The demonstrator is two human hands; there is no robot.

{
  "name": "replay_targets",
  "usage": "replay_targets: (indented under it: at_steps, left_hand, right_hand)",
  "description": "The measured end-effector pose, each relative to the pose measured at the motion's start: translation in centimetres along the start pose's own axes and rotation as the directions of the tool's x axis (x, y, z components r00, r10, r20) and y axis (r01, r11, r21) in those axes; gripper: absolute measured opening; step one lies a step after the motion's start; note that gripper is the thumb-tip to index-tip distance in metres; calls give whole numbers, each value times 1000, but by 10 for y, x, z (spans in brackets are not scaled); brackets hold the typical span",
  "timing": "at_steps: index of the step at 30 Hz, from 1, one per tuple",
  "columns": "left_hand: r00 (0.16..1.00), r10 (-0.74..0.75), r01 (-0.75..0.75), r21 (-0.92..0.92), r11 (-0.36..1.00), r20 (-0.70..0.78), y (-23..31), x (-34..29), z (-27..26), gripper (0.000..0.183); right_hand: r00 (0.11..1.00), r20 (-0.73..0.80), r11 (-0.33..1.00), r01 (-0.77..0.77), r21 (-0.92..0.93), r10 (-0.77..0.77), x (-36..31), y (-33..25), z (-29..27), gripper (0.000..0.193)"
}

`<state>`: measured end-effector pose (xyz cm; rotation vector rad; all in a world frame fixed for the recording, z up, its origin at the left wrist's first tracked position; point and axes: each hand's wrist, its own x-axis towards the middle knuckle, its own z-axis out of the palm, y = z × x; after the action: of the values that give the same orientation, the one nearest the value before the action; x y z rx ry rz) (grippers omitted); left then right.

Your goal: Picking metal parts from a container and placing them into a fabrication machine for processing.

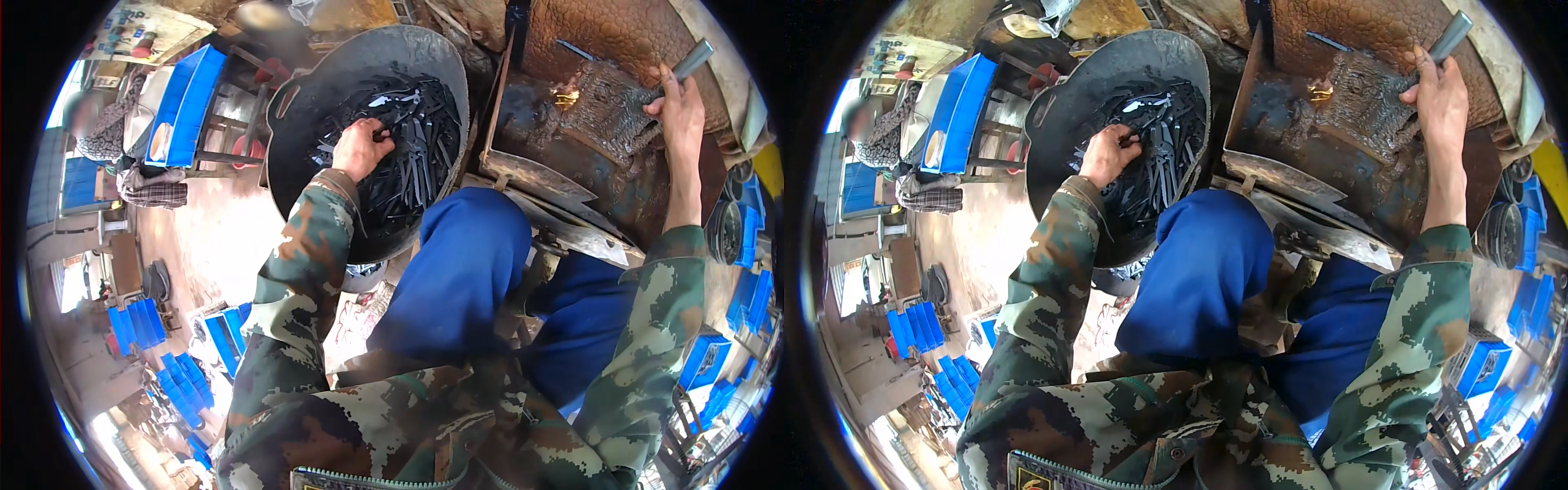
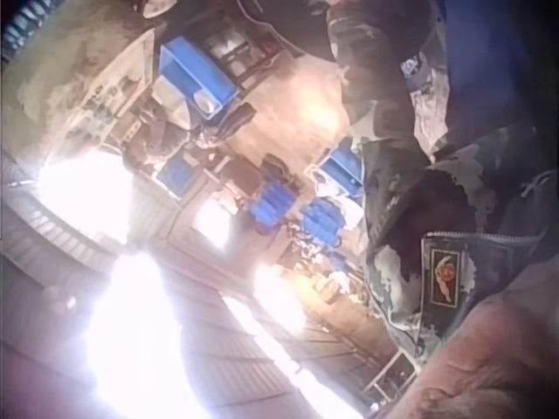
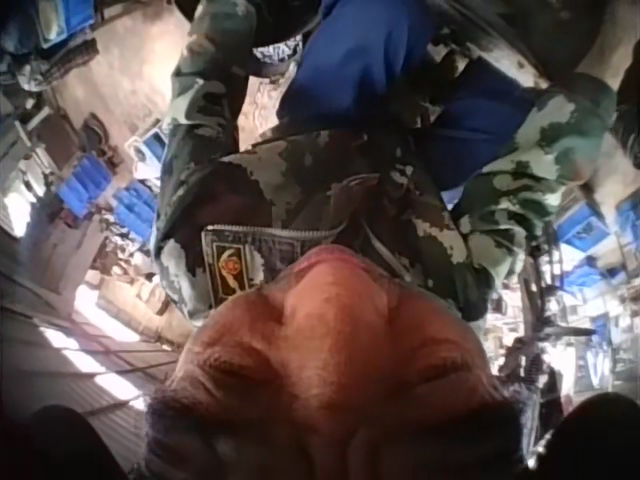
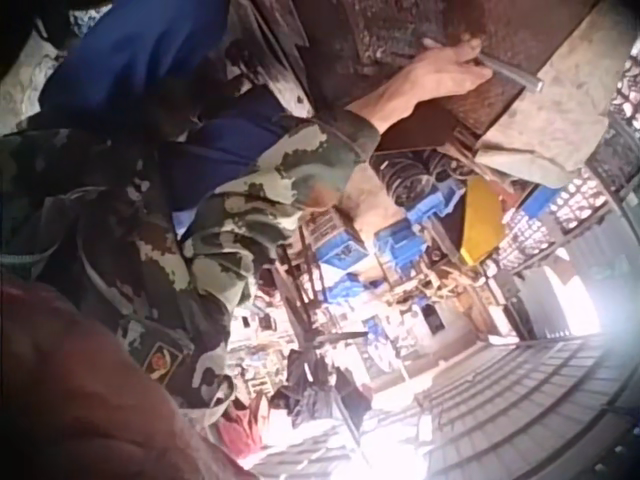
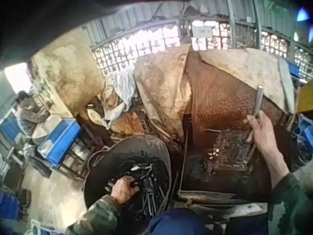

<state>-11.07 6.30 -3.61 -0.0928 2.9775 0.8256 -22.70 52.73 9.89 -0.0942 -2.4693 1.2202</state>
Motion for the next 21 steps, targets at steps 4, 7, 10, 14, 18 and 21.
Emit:
replay_targets:
  at_steps: [4,7,10,14,18,21]
  left_hand:
    - [996,-53,46,98,994,68,24,-11,-4,34]
    - [998,-26,22,73,997,55,15,-15,2,33]
    - [986,-140,148,-82,986,95,-4,-15,2,26]
    - [990,-138,116,-556,823,2,-19,-14,-3,11]
    - [983,-182,86,-799,595,-29,36,-14,-47,8]
    - [985,-166,51,-838,543,-48,81,-6,-70,14]
  right_hand:
    - [999,33,999,-29,-35,30,-4,-2,-4,40]
    - [999,37,1000,-12,-19,13,-4,-1,-5,41]
    - [999,38,1000,1,13,-1,-4,3,-4,41]
    - [998,58,1000,-14,4,13,-4,3,-4,42]
    - [999,44,1000,-9,16,9,-3,6,-5,42]
    - [999,31,1000,-14,1,14,-2,0,-2,42]
